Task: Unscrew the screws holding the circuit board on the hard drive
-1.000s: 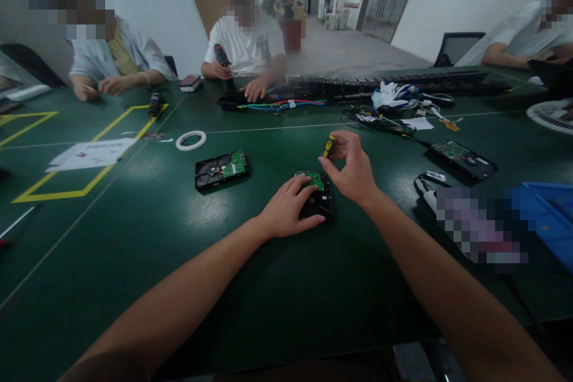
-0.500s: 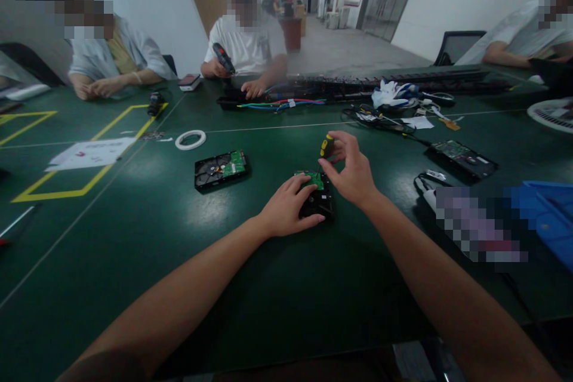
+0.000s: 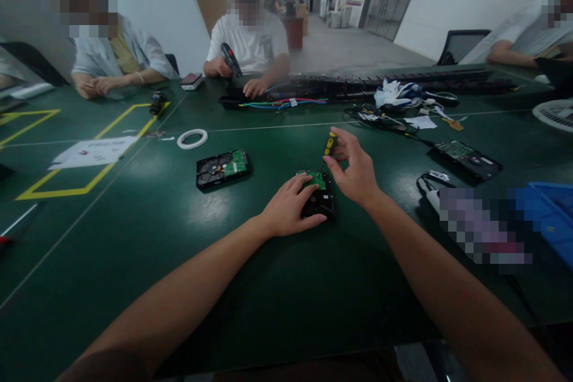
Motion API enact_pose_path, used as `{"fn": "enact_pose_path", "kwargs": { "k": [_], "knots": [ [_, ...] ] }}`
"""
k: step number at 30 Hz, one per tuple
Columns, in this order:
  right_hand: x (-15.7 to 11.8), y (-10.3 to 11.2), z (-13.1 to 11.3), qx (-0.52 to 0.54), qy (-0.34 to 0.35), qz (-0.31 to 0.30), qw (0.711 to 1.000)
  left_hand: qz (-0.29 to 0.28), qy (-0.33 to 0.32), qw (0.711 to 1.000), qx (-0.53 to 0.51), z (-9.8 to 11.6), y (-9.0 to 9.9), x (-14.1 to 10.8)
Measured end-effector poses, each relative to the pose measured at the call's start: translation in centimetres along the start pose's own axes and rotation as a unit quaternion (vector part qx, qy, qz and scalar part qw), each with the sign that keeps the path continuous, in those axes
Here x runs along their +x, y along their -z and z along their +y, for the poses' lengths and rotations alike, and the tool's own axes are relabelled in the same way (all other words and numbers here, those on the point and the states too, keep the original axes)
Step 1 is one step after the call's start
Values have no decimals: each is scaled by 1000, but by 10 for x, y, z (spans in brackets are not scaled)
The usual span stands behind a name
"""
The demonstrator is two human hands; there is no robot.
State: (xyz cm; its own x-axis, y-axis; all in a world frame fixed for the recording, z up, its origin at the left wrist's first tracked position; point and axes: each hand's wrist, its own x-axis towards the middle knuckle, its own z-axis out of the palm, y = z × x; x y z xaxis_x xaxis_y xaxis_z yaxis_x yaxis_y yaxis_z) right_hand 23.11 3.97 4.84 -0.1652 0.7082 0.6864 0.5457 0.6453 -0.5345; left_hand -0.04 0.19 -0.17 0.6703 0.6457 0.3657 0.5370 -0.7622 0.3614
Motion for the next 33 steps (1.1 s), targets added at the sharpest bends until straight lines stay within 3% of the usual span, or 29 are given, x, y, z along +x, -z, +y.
{"fn": "enact_pose_path", "kwargs": {
  "k": [7,22,33],
  "knots": [
    [-1,-2,5,11,29,7,999,1,-2,1000,0,0,0,0],
    [-5,-12,3,-42,-13,82,996,3,0,1000,-4,0,0,0],
    [-7,-13,3,9,0,23,1000,3,-4,1000,-4,-1,-1,1]
  ]
}}
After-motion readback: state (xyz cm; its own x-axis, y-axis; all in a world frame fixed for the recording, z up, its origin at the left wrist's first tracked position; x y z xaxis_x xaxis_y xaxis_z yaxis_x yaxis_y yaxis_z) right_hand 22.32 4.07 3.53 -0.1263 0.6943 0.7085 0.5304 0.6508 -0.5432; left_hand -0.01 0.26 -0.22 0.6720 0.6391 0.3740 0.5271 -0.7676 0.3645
